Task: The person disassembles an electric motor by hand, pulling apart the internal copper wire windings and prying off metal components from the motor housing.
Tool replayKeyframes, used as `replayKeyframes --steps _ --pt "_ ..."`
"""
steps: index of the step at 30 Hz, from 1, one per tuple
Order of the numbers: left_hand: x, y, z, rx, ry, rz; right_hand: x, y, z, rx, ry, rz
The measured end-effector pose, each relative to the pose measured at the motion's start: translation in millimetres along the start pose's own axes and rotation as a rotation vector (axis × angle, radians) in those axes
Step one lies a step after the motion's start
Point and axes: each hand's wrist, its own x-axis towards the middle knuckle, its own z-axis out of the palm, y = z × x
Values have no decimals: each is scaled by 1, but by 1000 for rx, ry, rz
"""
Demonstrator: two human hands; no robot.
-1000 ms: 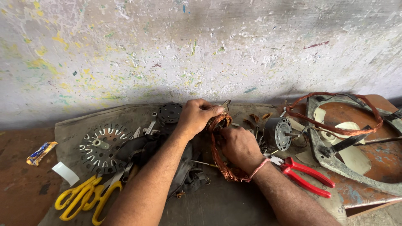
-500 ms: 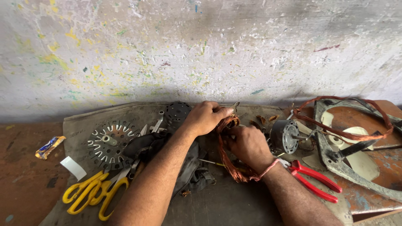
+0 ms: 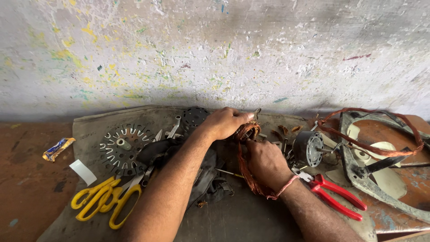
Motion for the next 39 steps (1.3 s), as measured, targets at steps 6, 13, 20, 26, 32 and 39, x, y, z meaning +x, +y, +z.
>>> replayKeyframes --steps 6,13,20,26,32,39 --pt "5 -4 -6 -17 -42 15 0 -5 0 9 87 -107" --pt "-3 -2 -4 -32 -27 25 -41 -23 -45 132 759 -238" --pt "0 -2 -2 -35 -34 43 -131 -85 4 185 500 -625" --pt "1 -5 -3 -27 -7 35 -94 -78 15 -344 302 -342" --pt "0 -2 -2 -9 -8 42 -84 -89 -13 -157 148 -240" --pt "4 -5 -2 -21 -16 38 -43 -42 -47 40 505 -78"
